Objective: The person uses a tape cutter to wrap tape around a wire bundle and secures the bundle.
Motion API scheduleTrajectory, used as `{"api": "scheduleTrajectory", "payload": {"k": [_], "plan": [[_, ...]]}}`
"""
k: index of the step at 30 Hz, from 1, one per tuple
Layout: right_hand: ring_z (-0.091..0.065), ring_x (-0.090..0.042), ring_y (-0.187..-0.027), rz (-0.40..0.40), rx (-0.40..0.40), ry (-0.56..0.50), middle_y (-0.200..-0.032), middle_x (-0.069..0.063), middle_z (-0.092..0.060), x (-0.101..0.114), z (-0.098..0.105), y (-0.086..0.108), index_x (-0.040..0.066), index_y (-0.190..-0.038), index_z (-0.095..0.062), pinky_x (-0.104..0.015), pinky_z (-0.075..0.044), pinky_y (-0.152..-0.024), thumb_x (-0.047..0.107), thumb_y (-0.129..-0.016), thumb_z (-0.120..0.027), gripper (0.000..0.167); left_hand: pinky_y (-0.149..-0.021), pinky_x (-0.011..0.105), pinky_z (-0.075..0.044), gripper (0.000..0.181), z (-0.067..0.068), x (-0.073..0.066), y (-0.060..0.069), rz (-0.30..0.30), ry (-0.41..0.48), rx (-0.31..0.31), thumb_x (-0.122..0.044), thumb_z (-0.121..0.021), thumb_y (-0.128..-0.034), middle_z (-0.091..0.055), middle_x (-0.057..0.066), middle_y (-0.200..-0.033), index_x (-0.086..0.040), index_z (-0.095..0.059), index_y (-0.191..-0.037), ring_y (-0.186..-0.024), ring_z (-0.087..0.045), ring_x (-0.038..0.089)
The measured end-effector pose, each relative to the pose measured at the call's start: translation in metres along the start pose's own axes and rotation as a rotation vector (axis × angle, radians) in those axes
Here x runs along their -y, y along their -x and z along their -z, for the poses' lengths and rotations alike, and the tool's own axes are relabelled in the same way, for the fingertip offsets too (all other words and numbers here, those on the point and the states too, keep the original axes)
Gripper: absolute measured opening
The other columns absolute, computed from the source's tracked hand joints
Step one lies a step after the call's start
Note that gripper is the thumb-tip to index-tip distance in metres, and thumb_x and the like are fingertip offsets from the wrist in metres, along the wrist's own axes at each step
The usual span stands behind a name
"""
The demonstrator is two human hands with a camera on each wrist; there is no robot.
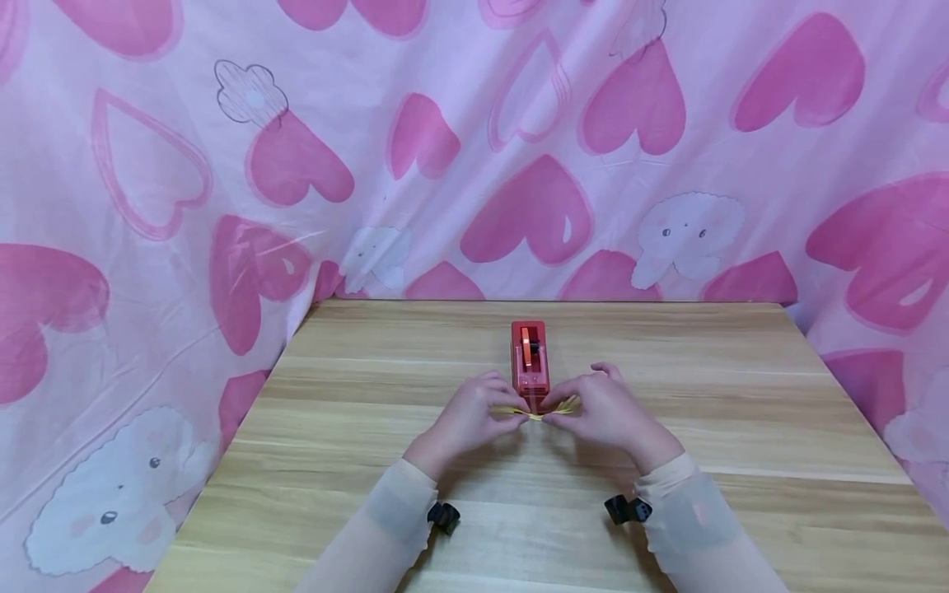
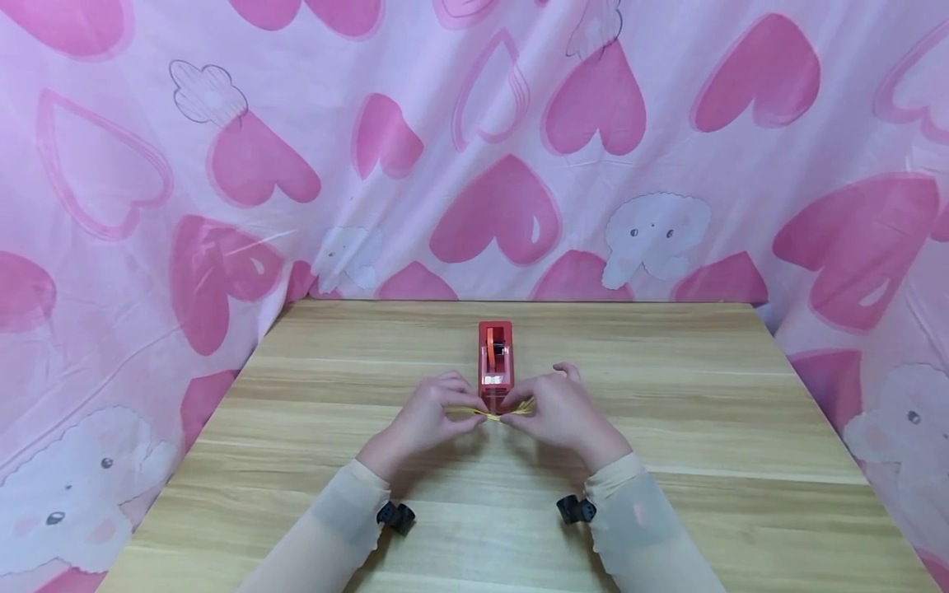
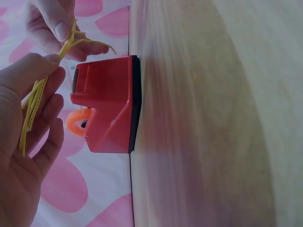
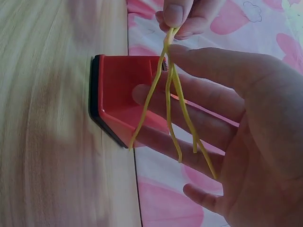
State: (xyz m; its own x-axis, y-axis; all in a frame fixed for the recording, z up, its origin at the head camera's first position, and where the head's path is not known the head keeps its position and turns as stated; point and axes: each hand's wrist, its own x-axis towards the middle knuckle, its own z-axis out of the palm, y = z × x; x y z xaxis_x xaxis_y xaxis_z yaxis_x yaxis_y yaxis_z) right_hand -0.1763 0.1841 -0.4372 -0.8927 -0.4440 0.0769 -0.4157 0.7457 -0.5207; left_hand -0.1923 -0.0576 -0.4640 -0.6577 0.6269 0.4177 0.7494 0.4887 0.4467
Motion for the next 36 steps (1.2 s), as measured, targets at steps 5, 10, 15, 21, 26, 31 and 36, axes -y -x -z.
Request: {"api": "scheduleTrajectory", "payload": {"k": [5, 10, 15, 21, 26, 31, 36], "plan": [[-0.073, -0.008, -0.098, 0.042, 0.027, 0.023, -0.094, 0.020, -0.077, -0.002, -0.001, -0.001, 0.032, -0.098, -0.081, -0.067, -0.009, -0.120, 0.031, -0.088, -0.082, 0.010, -0.083, 0.018, -0.053, 0.010, 0.001, -0.002, -0.001, -0.024, -0.044, -0.009, -0.017, -0.085, -0.0854, -0.076, -0.009, -0.094, -0.019, -0.083, -0.095, -0.092, -0.060, 0.007], [-0.071, -0.004, -0.091, 0.066, 0.032, 0.031, -0.091, 0.020, -0.075, -0.003, -0.004, 0.000, 0.032, -0.092, -0.081, -0.065, -0.017, -0.118, 0.029, -0.088, -0.084, 0.006, -0.083, 0.017, -0.052, 0.010, 0.000, -0.002, 0.000, -0.024, -0.073, -0.003, -0.018, -0.086, -0.0852, -0.077, -0.009, -0.095, -0.020, -0.083, -0.095, -0.093, -0.060, 0.006], [-0.063, -0.003, -0.080, 0.031, 0.031, 0.005, -0.089, 0.017, -0.073, -0.002, -0.007, 0.002, 0.029, -0.092, -0.080, -0.040, -0.051, -0.091, 0.025, -0.088, -0.084, 0.006, -0.085, 0.019, -0.053, 0.011, -0.001, -0.001, 0.000, -0.014, -0.086, -0.006, -0.019, -0.086, -0.0843, -0.078, -0.009, -0.095, -0.020, -0.083, -0.094, -0.094, -0.062, 0.007], [-0.066, -0.005, -0.084, 0.026, -0.042, 0.044, -0.090, 0.015, -0.074, 0.000, -0.013, 0.005, 0.029, -0.090, -0.080, -0.034, -0.054, -0.080, 0.026, -0.087, -0.085, 0.007, -0.083, 0.021, -0.054, 0.012, -0.001, -0.002, 0.000, 0.021, -0.108, 0.009, -0.021, -0.087, -0.0839, -0.078, -0.009, -0.096, -0.022, -0.082, -0.095, -0.093, -0.061, 0.007], [-0.068, -0.005, -0.078, 0.118, -0.135, 0.160, -0.089, 0.013, -0.075, 0.002, -0.022, 0.008, 0.024, -0.089, -0.082, -0.032, -0.056, -0.076, 0.025, -0.086, -0.085, 0.005, -0.078, 0.022, -0.052, 0.012, 0.000, -0.004, -0.001, 0.091, -0.171, 0.072, -0.029, -0.085, -0.0857, -0.078, -0.012, -0.097, -0.026, -0.082, -0.097, -0.092, -0.060, 0.006], [-0.068, -0.007, -0.074, 0.175, -0.209, 0.230, -0.088, 0.009, -0.076, 0.005, -0.027, 0.011, 0.022, -0.087, -0.082, -0.038, -0.054, -0.080, 0.024, -0.084, -0.087, 0.007, -0.069, 0.021, -0.045, 0.011, 0.000, -0.006, -0.002, 0.167, -0.176, 0.133, -0.034, -0.082, -0.0875, -0.076, -0.015, -0.091, -0.030, -0.082, -0.098, -0.083, -0.058, 0.007], [-0.071, -0.009, -0.082, 0.187, -0.244, 0.256, -0.093, 0.007, -0.078, 0.006, -0.031, 0.012, 0.021, -0.088, -0.082, -0.042, -0.052, -0.088, 0.023, -0.082, -0.088, 0.009, -0.073, 0.022, -0.048, 0.009, 0.001, -0.006, -0.003, 0.290, -0.043, 0.160, -0.032, -0.080, -0.0904, -0.074, -0.014, -0.092, -0.029, -0.083, -0.099, -0.084, -0.061, 0.004]]}}
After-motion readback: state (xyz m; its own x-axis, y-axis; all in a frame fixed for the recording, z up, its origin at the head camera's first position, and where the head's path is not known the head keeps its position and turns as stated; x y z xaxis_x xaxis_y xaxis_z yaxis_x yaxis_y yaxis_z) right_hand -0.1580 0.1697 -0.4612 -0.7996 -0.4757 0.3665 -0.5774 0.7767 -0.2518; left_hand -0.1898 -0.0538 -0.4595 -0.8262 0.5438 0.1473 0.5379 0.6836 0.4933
